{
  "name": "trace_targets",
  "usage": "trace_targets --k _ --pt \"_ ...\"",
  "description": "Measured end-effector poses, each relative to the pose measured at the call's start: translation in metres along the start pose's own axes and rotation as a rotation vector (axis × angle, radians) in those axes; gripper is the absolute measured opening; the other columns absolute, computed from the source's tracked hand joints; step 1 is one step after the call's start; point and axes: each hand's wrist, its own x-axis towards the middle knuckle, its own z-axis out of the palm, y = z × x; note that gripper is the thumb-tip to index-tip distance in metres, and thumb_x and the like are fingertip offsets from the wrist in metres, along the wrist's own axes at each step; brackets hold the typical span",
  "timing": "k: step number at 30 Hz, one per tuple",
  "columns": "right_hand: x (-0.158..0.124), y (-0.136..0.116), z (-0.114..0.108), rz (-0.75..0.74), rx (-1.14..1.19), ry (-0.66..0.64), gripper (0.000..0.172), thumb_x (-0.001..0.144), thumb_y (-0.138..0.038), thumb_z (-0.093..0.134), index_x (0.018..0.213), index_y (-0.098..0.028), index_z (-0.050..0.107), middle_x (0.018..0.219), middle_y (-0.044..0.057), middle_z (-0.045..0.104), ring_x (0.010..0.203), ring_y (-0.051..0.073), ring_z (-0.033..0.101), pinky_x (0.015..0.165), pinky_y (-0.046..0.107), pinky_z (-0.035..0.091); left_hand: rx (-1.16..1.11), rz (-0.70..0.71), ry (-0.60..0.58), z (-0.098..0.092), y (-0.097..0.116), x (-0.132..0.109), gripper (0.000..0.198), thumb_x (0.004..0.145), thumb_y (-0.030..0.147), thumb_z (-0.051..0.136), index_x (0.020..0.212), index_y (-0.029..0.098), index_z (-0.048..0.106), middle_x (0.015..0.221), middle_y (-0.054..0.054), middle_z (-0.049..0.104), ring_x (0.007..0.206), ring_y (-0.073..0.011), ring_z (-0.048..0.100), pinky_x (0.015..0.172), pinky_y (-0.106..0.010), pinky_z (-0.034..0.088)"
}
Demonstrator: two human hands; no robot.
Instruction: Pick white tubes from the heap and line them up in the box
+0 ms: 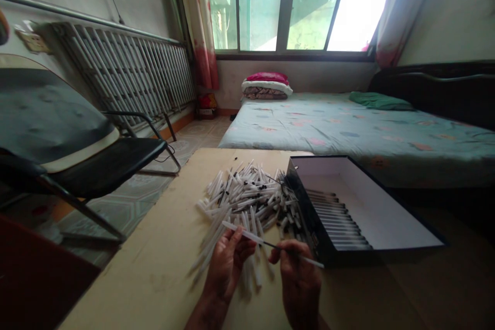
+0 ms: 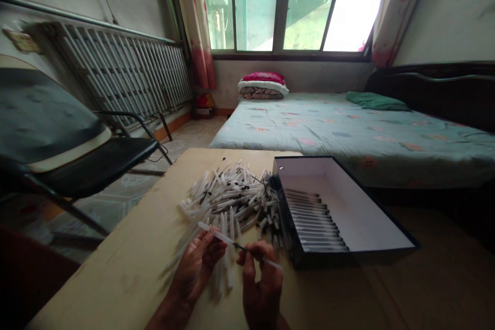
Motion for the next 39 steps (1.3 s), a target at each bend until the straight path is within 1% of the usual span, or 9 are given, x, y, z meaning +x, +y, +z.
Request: trace_targets --k 5,8,10,13,15,20,27,33,39 --pt "0.000 -0.003 0.001 0.069 0.057 -0.090 0.011 0.089 -0.024 0.047 0.099 -0.021 0.050 0.071 -0.001 0.057 0.058 0.011 0.058 0.056 0.022 0.048 -0.077 -0.077 0.049 0.003 -0.001 -0.002 0.006 0.080 0.009 0.060 0.078 0.013 0.056 0.060 -0.003 0.068 0.049 -0.0115 0.065 0.047 -0.019 0.054" --pt "-0.001 0.000 -0.004 0.103 0.125 -0.047 0.027 0.091 -0.037 0.042 0.112 -0.019 0.044 0.071 -0.001 0.056 0.058 0.013 0.056 0.054 0.024 0.047 -0.202 -0.082 0.122 0.003 0.003 -0.001 0.010 0.085 0.006 0.050 0.081 0.012 0.058 0.061 -0.004 0.070 0.050 -0.0115 0.066 0.048 -0.019 0.055" --pt "0.000 0.006 -0.007 0.098 0.119 -0.006 0.029 0.093 -0.039 0.035 0.111 -0.019 0.045 0.066 -0.002 0.053 0.056 0.013 0.053 0.053 0.024 0.046 -0.309 -0.075 0.145 0.001 0.008 0.001 0.017 0.088 0.006 0.044 0.081 0.011 0.059 0.061 -0.004 0.070 0.051 -0.0110 0.067 0.048 -0.018 0.055" --pt "0.004 0.021 -0.006 0.085 -0.103 -0.017 0.016 0.092 -0.031 0.042 0.095 -0.020 0.053 0.070 -0.001 0.053 0.058 0.013 0.052 0.056 0.025 0.044 -0.421 -0.091 0.146 -0.001 0.014 0.003 0.026 0.091 0.007 0.038 0.077 0.011 0.060 0.058 -0.004 0.070 0.050 -0.0109 0.066 0.046 -0.018 0.054" --pt "0.008 0.029 -0.003 0.048 -0.265 -0.101 0.010 0.088 -0.023 0.047 0.088 -0.020 0.056 0.077 0.001 0.054 0.065 0.014 0.053 0.062 0.026 0.044 -0.441 -0.104 0.144 -0.002 0.015 0.004 0.028 0.091 0.007 0.037 0.076 0.011 0.060 0.058 -0.004 0.070 0.050 -0.0111 0.066 0.045 -0.018 0.054" --pt "0.012 0.030 0.006 -0.054 -0.493 -0.349 0.015 0.080 -0.013 0.051 0.083 -0.022 0.062 0.087 0.004 0.055 0.084 0.019 0.053 0.075 0.032 0.041 -0.383 -0.050 0.126 -0.005 0.012 0.005 0.021 0.089 0.007 0.042 0.081 0.011 0.061 0.060 -0.005 0.071 0.051 -0.0115 0.067 0.047 -0.019 0.055" --pt "0.011 0.027 0.017 -0.094 -0.639 -0.435 0.021 0.070 -0.007 0.056 0.082 -0.023 0.062 0.093 0.006 0.056 0.088 0.024 0.051 0.076 0.038 0.040 -0.213 0.097 0.092 -0.008 0.006 0.005 0.006 0.077 0.010 0.062 0.082 0.012 0.061 0.066 -0.003 0.072 0.056 -0.0135 0.068 0.053 -0.022 0.057" --pt "0.011 0.034 0.019 -0.097 -0.466 -0.375 0.017 0.080 -0.008 0.050 0.084 -0.022 0.059 0.090 0.005 0.055 0.086 0.021 0.052 0.074 0.034 0.043 -0.144 0.149 0.097 -0.007 0.005 0.005 0.017 0.068 0.018 0.072 0.081 0.014 0.061 0.064 -0.001 0.070 0.056 -0.0133 0.068 0.053 -0.021 0.056" --pt "0.011 0.027 0.013 -0.010 -0.151 -0.245 0.007 0.087 -0.017 0.048 0.089 -0.019 0.054 0.075 0.000 0.054 0.066 0.014 0.052 0.062 0.026 0.045 -0.021 0.192 0.095 -0.007 0.003 0.004 0.022 0.068 0.026 0.073 0.080 0.014 0.059 0.063 -0.001 0.070 0.058 -0.0141 0.067 0.059 -0.025 0.056"
